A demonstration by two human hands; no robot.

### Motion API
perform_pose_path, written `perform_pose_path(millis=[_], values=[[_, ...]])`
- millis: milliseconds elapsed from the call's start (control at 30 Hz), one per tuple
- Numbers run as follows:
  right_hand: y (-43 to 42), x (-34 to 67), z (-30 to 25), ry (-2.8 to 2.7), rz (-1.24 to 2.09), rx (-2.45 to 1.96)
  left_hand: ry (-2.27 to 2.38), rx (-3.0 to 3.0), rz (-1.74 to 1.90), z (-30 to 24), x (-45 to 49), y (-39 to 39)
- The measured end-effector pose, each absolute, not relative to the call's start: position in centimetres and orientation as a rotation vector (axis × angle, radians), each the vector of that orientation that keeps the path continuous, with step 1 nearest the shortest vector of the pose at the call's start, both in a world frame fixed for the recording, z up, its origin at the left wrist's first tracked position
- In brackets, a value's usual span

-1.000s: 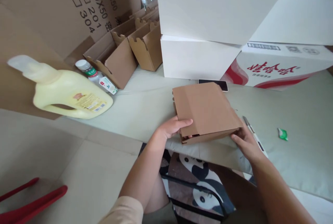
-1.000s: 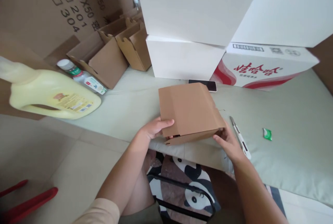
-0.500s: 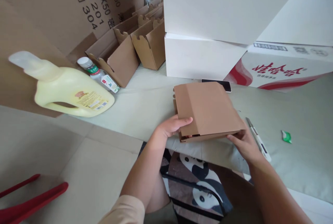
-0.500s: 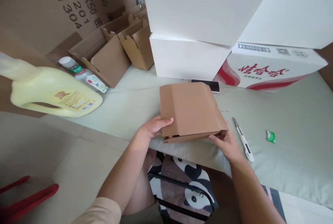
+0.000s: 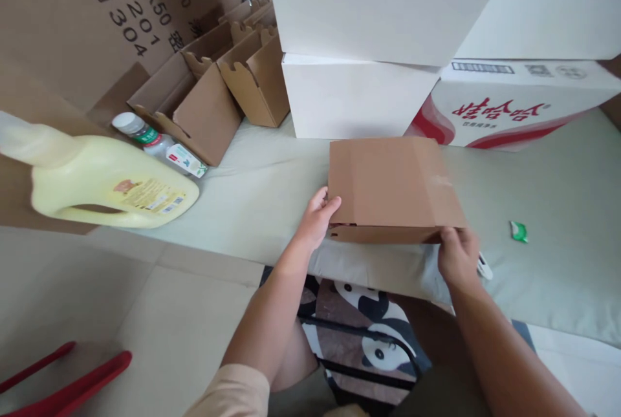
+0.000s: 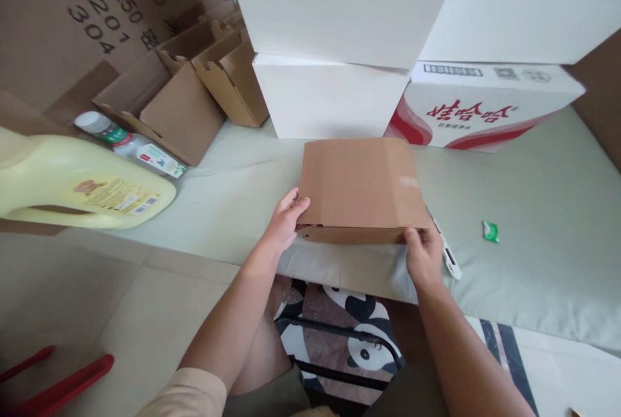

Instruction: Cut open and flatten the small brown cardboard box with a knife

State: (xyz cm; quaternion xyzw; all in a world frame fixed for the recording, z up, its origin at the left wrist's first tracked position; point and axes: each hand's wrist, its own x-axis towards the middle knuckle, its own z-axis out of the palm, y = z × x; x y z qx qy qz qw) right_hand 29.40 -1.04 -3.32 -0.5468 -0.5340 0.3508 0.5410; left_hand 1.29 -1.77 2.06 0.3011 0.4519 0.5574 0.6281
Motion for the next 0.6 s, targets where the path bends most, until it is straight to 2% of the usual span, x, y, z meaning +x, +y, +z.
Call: perform_pose_path(millis=[100, 200, 333, 600], values=[[-1.1, 29.8, -3.3, -1.089, 0.861, -1.305, 1.069, 0.751, 1.227, 1.6, 1.0, -1.7], [-1.0, 30.3, -2.9, -0.946, 0.892, -1.267, 1.228, 0.865, 1.345, 1.2, 0.4, -1.3], [-1.0, 31.8, -2.7, -1.081, 1.066, -1.242, 1.476, 1.175, 1.470, 1.4, -1.1, -0.8], [-1.6, 31.9, -1.4, -1.129, 1.218, -1.224, 1.316, 1.049, 1.280, 1.4, -2.4, -0.6]])
